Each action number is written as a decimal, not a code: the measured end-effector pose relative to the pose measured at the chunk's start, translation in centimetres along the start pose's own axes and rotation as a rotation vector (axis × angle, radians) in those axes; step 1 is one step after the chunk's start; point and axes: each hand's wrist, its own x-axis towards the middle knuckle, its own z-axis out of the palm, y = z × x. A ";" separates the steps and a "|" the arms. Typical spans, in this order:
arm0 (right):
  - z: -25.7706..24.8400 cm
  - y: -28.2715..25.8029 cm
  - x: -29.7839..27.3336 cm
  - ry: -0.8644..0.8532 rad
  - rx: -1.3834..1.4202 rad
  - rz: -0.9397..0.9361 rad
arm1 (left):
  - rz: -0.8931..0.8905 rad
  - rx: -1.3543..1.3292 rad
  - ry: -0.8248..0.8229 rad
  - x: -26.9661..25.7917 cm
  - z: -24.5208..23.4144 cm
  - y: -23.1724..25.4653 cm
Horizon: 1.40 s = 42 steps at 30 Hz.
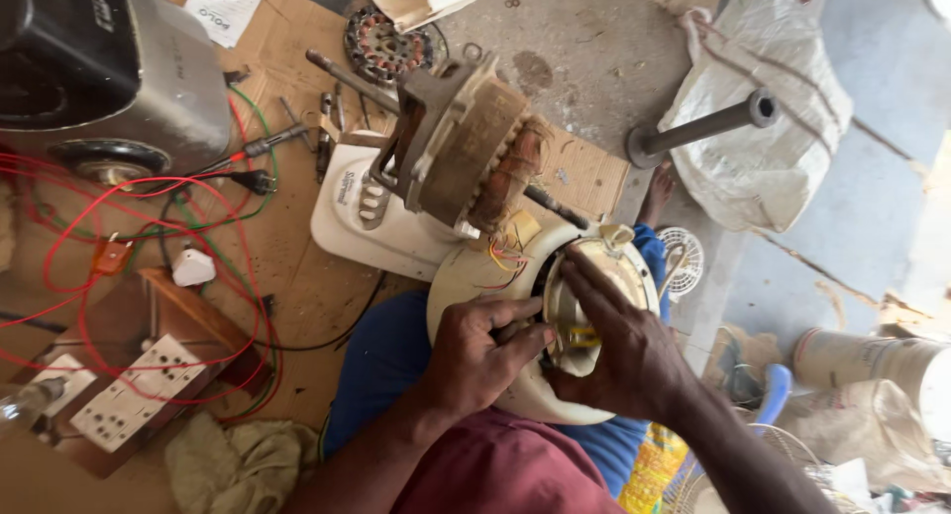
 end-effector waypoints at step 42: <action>0.7 4.4 -4.0 0.061 0.225 0.191 | 0.040 -0.021 -0.059 1.3 -1.1 0.4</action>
